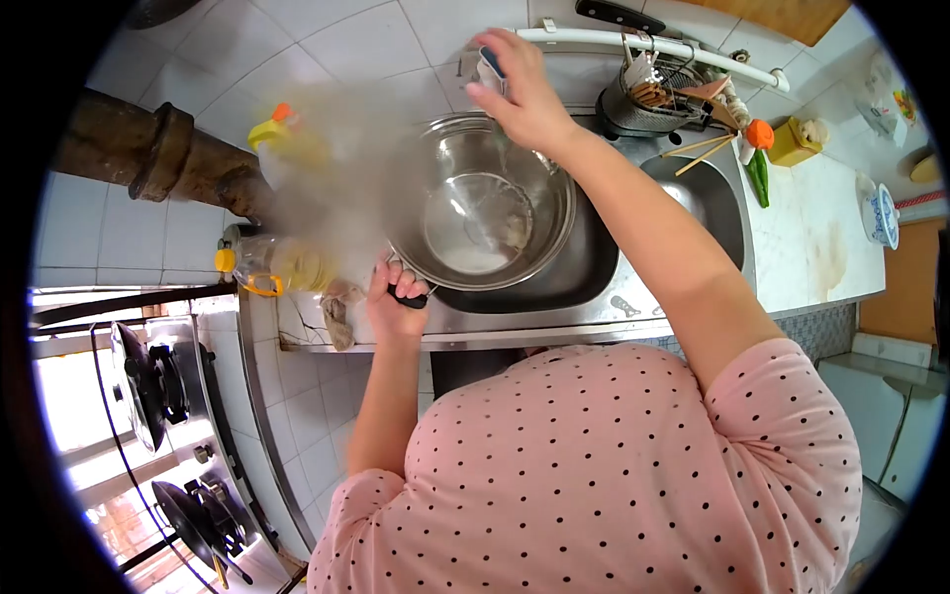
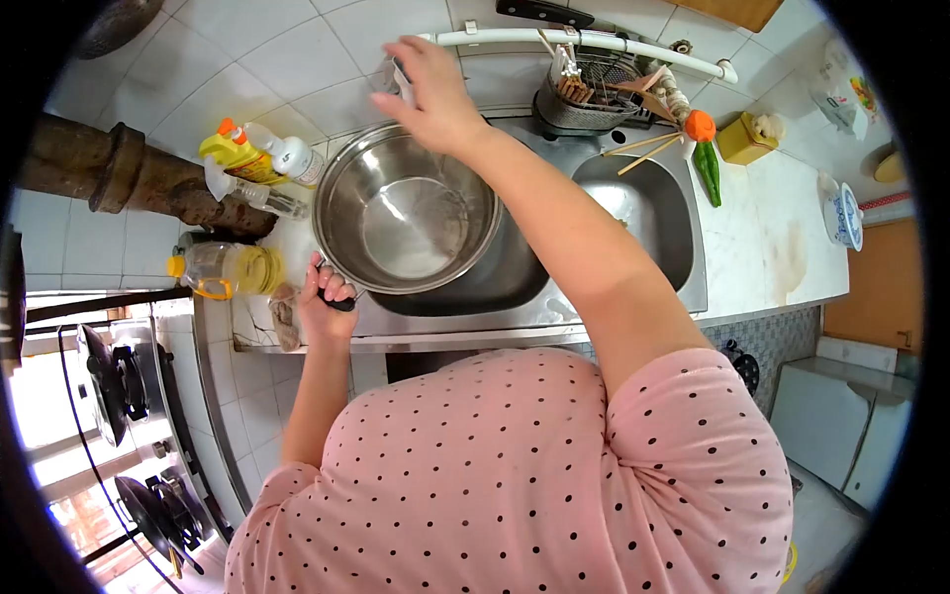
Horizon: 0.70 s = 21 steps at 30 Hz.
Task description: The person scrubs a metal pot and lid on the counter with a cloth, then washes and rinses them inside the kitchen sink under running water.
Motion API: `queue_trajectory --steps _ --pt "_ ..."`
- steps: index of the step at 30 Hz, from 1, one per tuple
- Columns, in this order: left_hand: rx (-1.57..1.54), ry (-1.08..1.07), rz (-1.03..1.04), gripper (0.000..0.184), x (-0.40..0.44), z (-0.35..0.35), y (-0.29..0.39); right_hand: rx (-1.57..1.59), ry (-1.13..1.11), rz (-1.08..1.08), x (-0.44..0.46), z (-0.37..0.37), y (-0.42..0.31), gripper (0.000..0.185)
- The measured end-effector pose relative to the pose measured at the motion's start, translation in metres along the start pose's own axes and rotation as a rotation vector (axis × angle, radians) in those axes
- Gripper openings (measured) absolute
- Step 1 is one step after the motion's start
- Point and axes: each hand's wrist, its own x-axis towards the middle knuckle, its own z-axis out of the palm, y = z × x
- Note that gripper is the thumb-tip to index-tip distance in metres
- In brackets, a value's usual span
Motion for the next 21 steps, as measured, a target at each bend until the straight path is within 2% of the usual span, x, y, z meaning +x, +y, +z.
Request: queue_trajectory --steps 1,4,6,7,10,11,14,18,19,21 --pt "-0.041 -0.025 -0.020 0.021 0.003 -0.007 -0.007 0.020 0.035 0.009 -0.004 -0.007 -0.001 0.049" --pt "-0.145 -0.080 -0.071 0.022 0.010 -0.017 -0.025 -0.229 0.193 0.357 -0.060 -0.029 0.040 0.047" --pt "-0.212 -0.115 -0.095 0.022 0.014 -0.021 -0.034 -0.225 0.082 0.658 -0.116 -0.040 0.080 0.054" --pt "-0.211 -0.098 -0.116 0.022 0.014 -0.019 -0.037 -0.089 -0.061 1.026 -0.118 -0.050 0.068 0.056" --pt "-0.202 -0.123 -0.172 0.022 0.022 -0.031 -0.043 0.741 0.193 1.445 -0.115 -0.065 0.051 0.057" --pt "-0.207 -0.127 -0.190 0.020 0.026 -0.036 -0.045 0.719 0.240 1.450 -0.112 -0.062 0.048 0.027" --pt "-0.035 0.014 -0.166 0.017 0.039 -0.040 -0.048 0.838 0.229 1.263 -0.140 -0.054 0.072 0.031" --pt "0.648 0.327 -0.214 0.013 0.066 -0.049 -0.061 0.755 0.160 1.163 -0.154 -0.060 0.079 0.034" --pt "0.789 0.288 -0.218 0.022 0.071 -0.056 -0.064 0.724 0.156 1.139 -0.152 -0.060 0.075 0.035" --pt "0.989 0.388 -0.234 0.030 0.083 -0.068 -0.074 0.723 0.157 1.097 -0.147 -0.058 0.066 0.036"
